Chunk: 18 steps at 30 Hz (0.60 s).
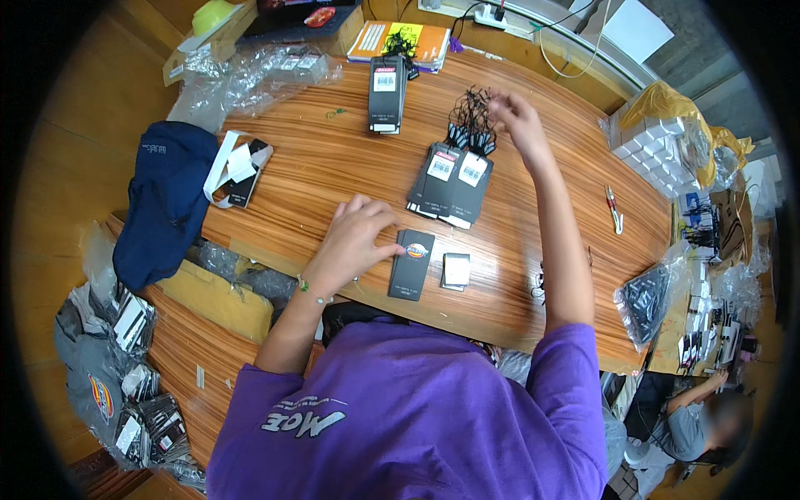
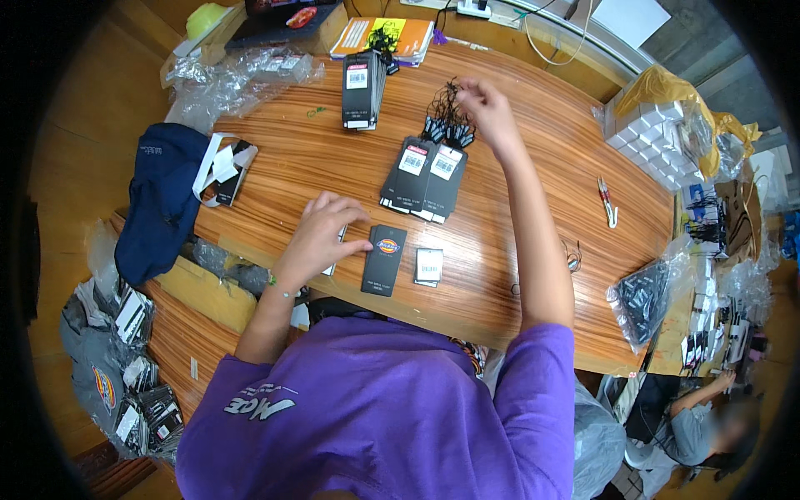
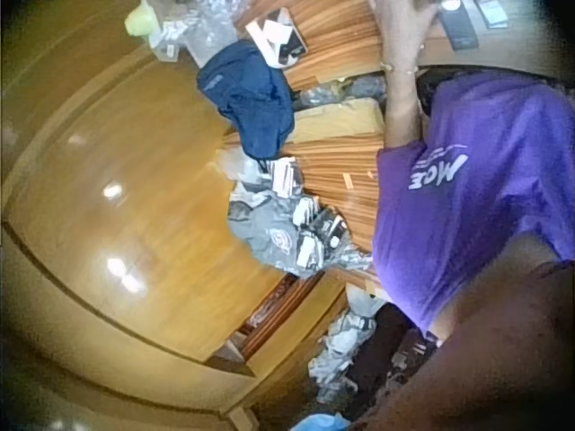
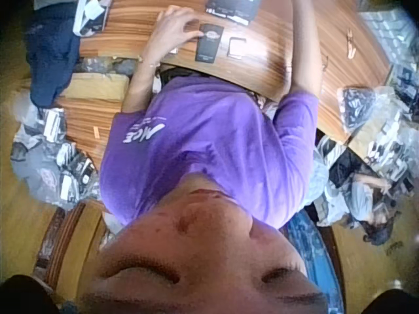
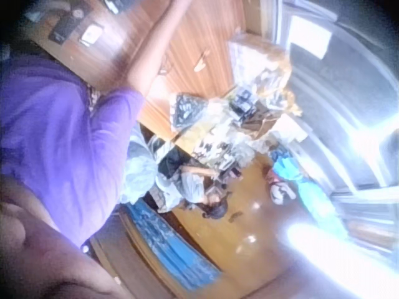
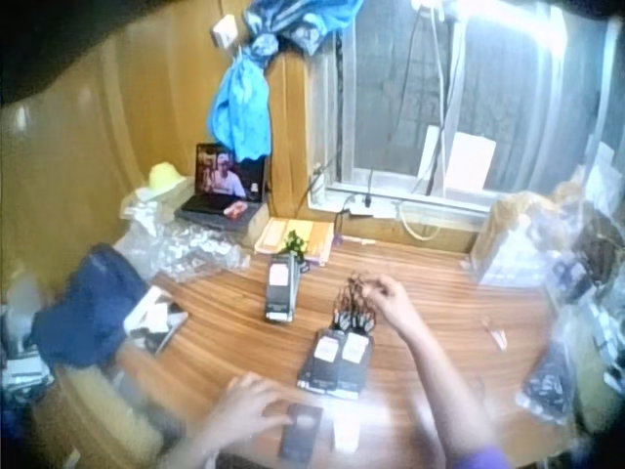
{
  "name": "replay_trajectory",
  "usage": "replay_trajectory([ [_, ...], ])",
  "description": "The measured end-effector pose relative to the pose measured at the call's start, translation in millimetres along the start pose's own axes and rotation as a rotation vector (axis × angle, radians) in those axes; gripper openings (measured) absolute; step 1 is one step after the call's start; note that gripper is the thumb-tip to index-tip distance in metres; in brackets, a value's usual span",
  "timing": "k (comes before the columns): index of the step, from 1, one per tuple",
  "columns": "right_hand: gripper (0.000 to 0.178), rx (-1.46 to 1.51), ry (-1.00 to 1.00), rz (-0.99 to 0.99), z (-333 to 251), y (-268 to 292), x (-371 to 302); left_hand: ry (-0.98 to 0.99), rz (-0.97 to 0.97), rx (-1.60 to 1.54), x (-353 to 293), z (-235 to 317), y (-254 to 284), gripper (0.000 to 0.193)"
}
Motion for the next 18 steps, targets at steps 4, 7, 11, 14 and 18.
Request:
replay_trajectory([
  [4, 0.026, -0.279, -0.016, -0.432, -13, -34, -130, -0.069, -0.017, 0.053, -5, 13, -25, 0.054],
  [7, 0.030, -0.541, -0.016, -0.441, -3, -37, -186, -0.082, -0.010, 0.073, -1, 16, -31, 0.058],
  [11, 0.035, -0.615, 0.107, -0.285, 0, -35, -211, -0.080, -0.068, 0.070, 1, 14, -39, 0.062],
  [14, 0.038, -0.581, 0.114, -0.236, 2, -36, -215, -0.089, -0.027, 0.064, -2, 12, -38, 0.061],
  [18, 0.034, -0.515, 0.066, -0.180, 7, -30, -216, -0.110, 0.064, 0.020, -5, 15, -30, 0.059],
])
Point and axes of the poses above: each hand's wrist, its own x-axis towards the middle knuckle, its own y-axis out of the back of the hand, z = x × y, the point moved 10 cm from there along x, towards the middle knuckle, and after that the axes turned 7 degrees about z, right-handed, at the moved point
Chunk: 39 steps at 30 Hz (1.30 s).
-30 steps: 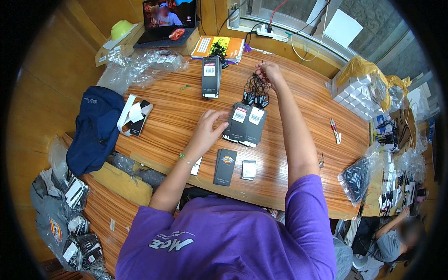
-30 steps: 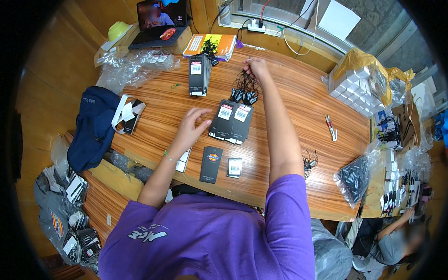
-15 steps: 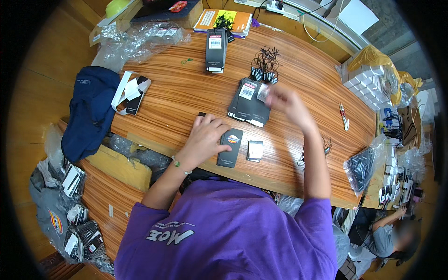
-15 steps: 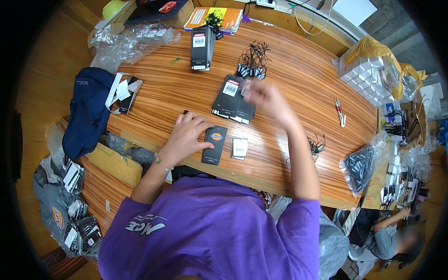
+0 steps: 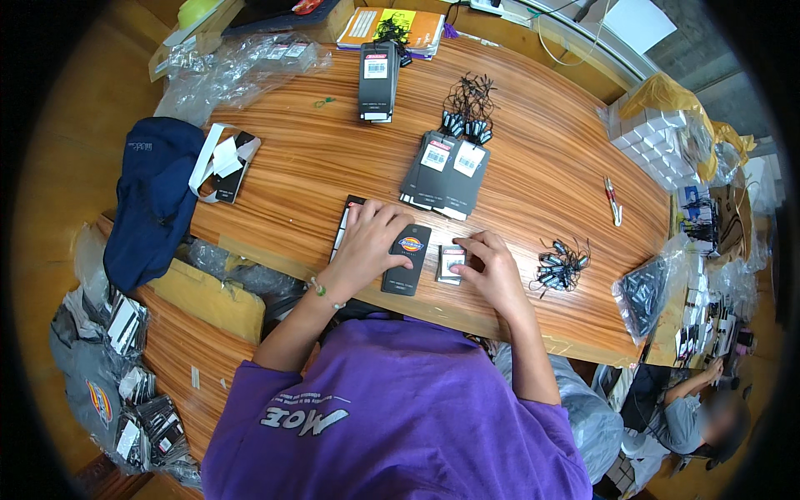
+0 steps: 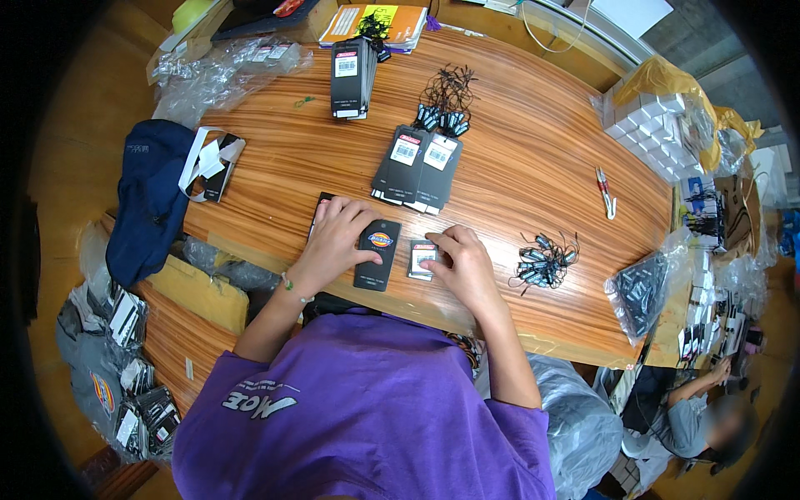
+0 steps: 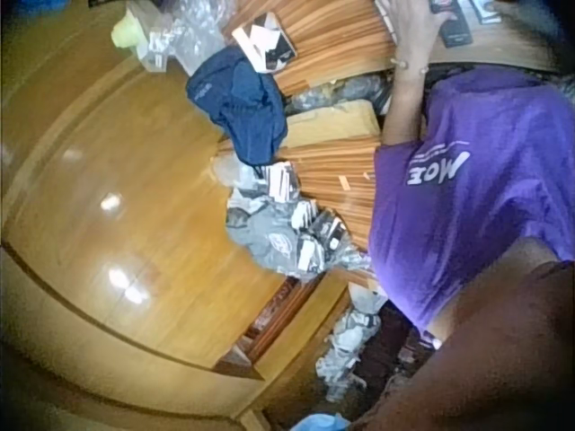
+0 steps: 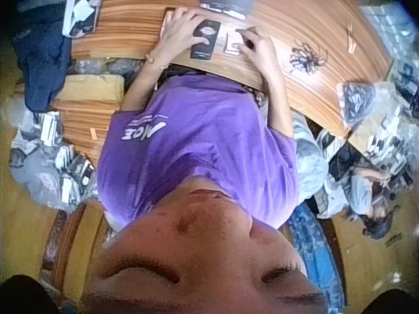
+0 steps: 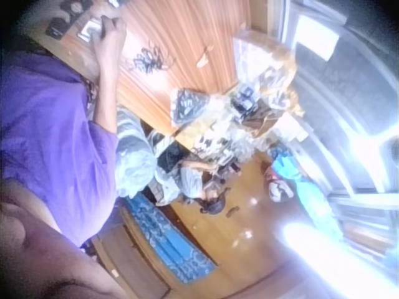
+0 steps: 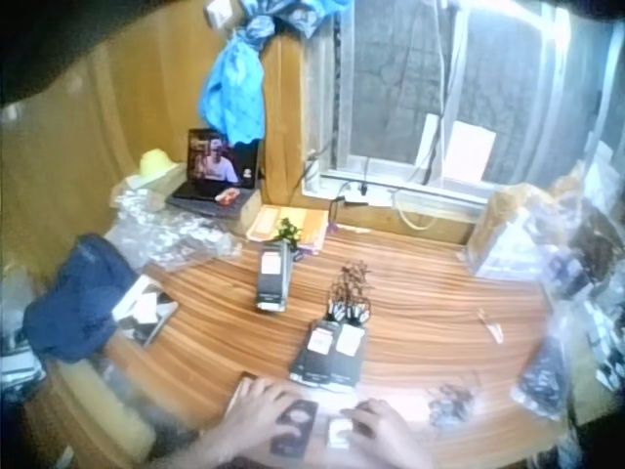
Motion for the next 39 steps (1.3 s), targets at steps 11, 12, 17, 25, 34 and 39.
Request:
replay_trajectory([
  [11, 0.016, 0.573, -0.336, 0.036, 38, -11, -9, 0.496, -0.116, -1.029, -19, -19, -29, 0.028],
  [12, 0.016, 0.602, -0.338, 0.035, 33, -11, -10, 0.512, -0.101, -1.069, -18, -17, -30, 0.030],
  [17, 0.023, 0.441, -0.209, 0.193, -7, -1, -9, 0.515, -0.001, -1.260, -10, 10, -43, 0.032],
  [25, 0.007, 0.212, -0.354, 0.566, 92, 127, -25, 0.570, -0.011, -1.193, -9, 0, -44, 0.031],
  [34, 0.010, -0.384, -0.173, 0.336, 98, 134, -27, 0.548, -0.070, -1.224, -1, 10, -50, 0.029],
  [39, 0.014, -0.410, -0.305, 0.381, 121, 136, -25, 0.560, -0.112, -1.235, -3, 16, -53, 0.029],
])
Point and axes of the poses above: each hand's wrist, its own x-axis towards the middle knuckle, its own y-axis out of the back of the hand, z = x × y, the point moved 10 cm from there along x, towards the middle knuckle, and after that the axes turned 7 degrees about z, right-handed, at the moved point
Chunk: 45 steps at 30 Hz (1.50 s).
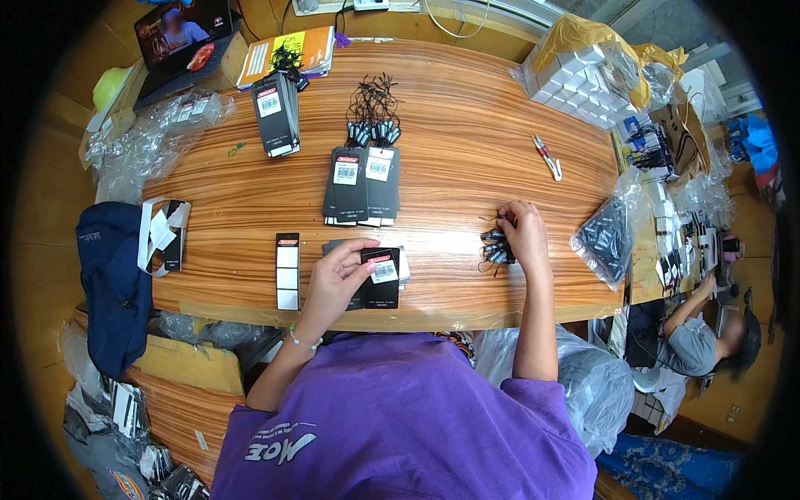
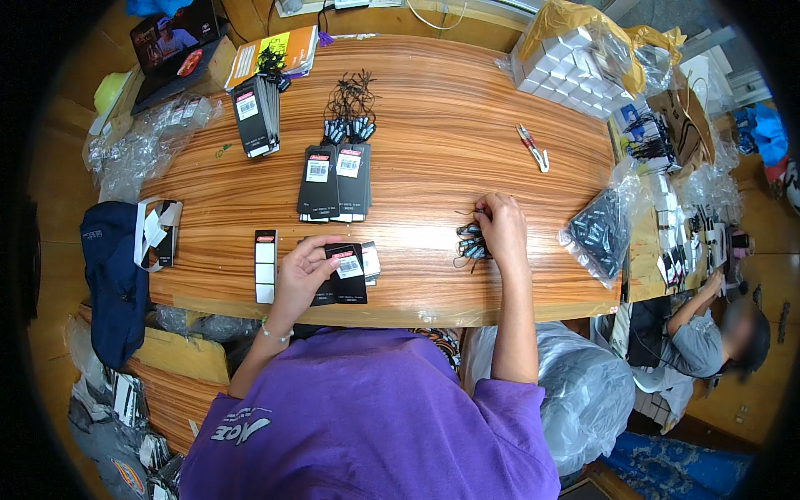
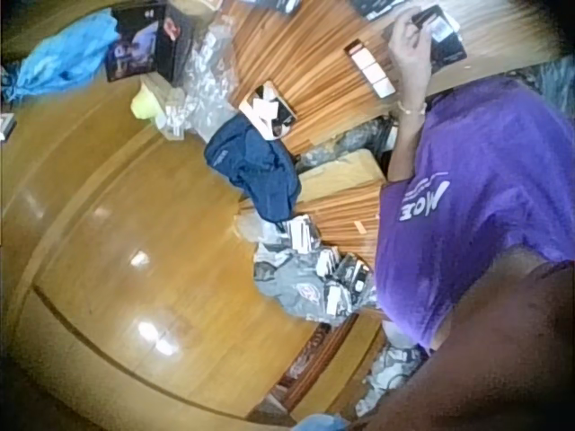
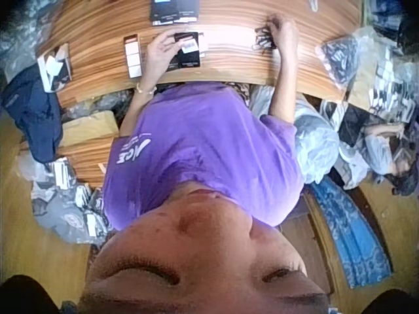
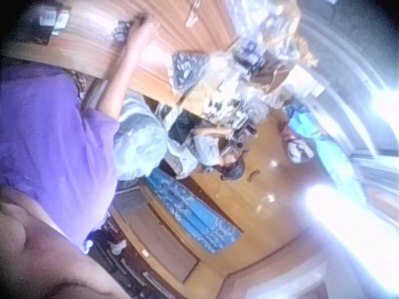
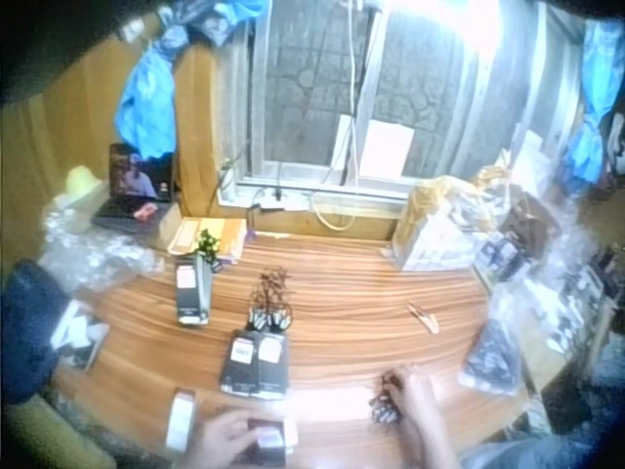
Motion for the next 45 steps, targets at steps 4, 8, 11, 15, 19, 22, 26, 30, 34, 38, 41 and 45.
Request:
replay_trajectory([
  [4, 0.015, 0.072, -0.118, -0.047, 15, -6, 3, -0.009, 0.004, 0.076, -1, 0, 6, 0.028],
  [8, 0.015, 0.084, -0.009, -0.026, 14, -6, 4, 0.002, -0.009, 0.056, -1, -1, 5, 0.028],
  [11, 0.013, 0.226, -0.151, -0.023, 31, -6, 5, -0.003, -0.029, 0.020, -1, -3, 1, 0.027],
  [15, 0.006, 0.135, -0.025, 0.224, 21, 22, 9, 0.004, -0.040, 0.040, -1, -2, 0, 0.027],
  [19, 0.007, 0.061, -0.006, 0.096, 13, 17, 6, 0.012, -0.032, 0.032, -1, -4, 1, 0.027],
  [22, 0.008, -0.016, -0.005, 0.045, 7, 9, 4, 0.015, -0.043, 0.014, -1, -5, 0, 0.028],
  [26, 0.010, -0.015, -0.044, 0.008, 20, 0, 5, 0.025, -0.074, 0.004, -2, -5, -4, 0.030],
  [30, 0.011, 0.442, -0.317, -0.026, 44, -2, 2, 0.008, -0.067, 0.022, -2, -2, -4, 0.031],
  [34, 0.015, 0.885, -0.345, 0.099, 31, 27, 2, 0.003, -0.108, -0.034, -2, 11, -14, 0.026],
  [38, 0.024, 1.074, -0.345, 0.197, -6, 52, -4, -0.042, -0.168, -0.037, 8, 23, -34, 0.018],
  [41, 0.023, 1.155, -0.353, 0.130, -20, 42, -12, -0.065, -0.245, -0.020, 14, 36, -54, 0.016],
  [45, 0.018, 1.197, -0.260, -0.027, -71, 19, -26, -0.104, -0.318, -0.055, 20, 45, -76, 0.018],
])
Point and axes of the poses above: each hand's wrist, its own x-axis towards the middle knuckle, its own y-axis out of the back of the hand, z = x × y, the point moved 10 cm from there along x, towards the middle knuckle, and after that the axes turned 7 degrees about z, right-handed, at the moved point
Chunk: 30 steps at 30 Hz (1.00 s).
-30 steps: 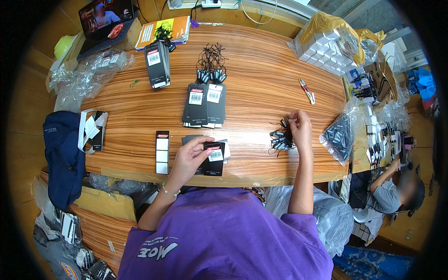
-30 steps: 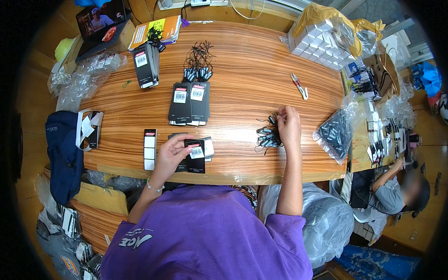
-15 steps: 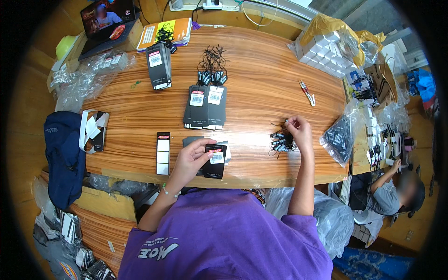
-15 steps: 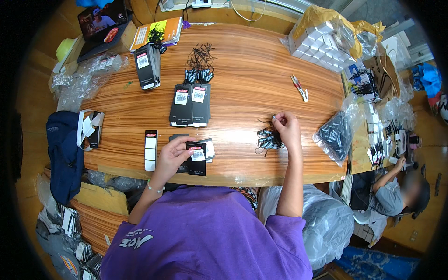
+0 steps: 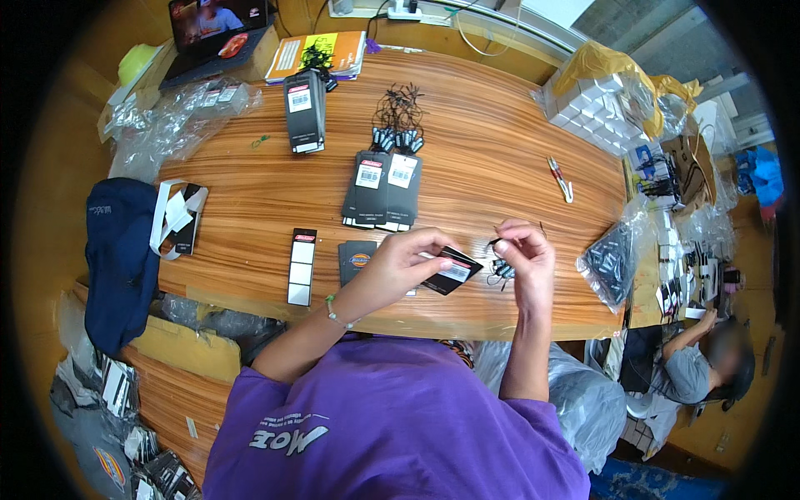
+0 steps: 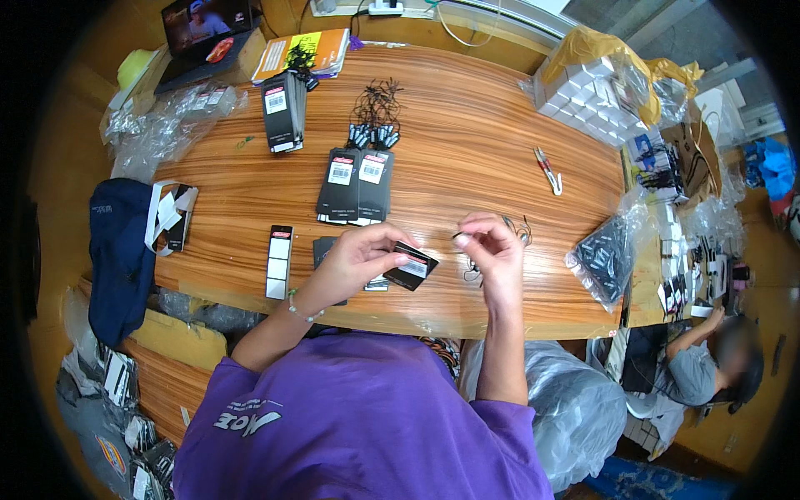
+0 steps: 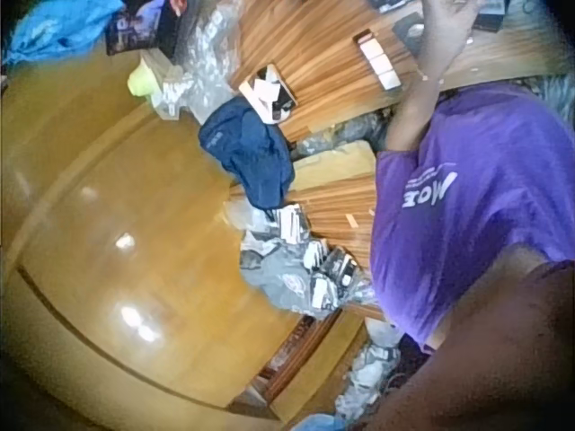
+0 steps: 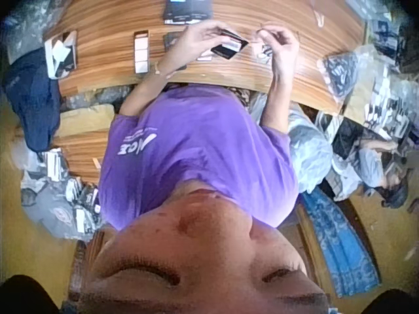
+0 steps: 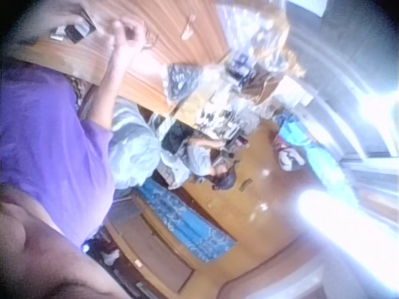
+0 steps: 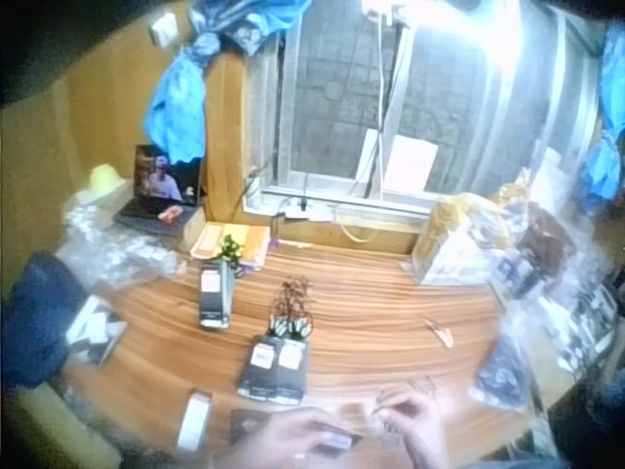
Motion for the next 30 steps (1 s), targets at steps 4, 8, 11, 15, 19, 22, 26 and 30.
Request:
replay_trajectory([
  [4, 0.017, -0.066, 0.069, -0.139, -2, -42, -10, -0.068, -0.035, 0.019, 2, 14, -7, 0.014],
  [8, 0.016, 0.029, -0.033, -0.209, 7, -58, -10, -0.063, -0.084, 0.162, -4, 14, -4, 0.015],
  [11, 0.013, 0.143, -0.121, -0.240, 13, -62, -11, -0.060, -0.131, 0.162, -6, 14, -2, 0.016],
  [15, 0.007, 0.296, -0.228, -0.251, 23, -69, -18, -0.007, -0.178, 0.048, -6, 9, -2, 0.016],
  [19, 0.019, 0.199, -0.328, -0.305, 23, -73, -23, -0.046, -0.103, -0.060, -5, 9, 9, 0.019],
  [22, 0.025, 0.211, -0.352, -0.395, 18, -73, -26, 0.020, -0.051, -0.059, -5, 4, 23, 0.018],
  [26, 0.023, 0.602, -0.264, -0.398, 8, -61, -18, 0.084, -0.049, 0.003, -8, 6, 32, 0.017],
  [30, 0.027, 0.871, -0.245, -0.400, -5, -58, -13, 0.099, -0.041, -0.061, -9, -3, 33, 0.016],
])
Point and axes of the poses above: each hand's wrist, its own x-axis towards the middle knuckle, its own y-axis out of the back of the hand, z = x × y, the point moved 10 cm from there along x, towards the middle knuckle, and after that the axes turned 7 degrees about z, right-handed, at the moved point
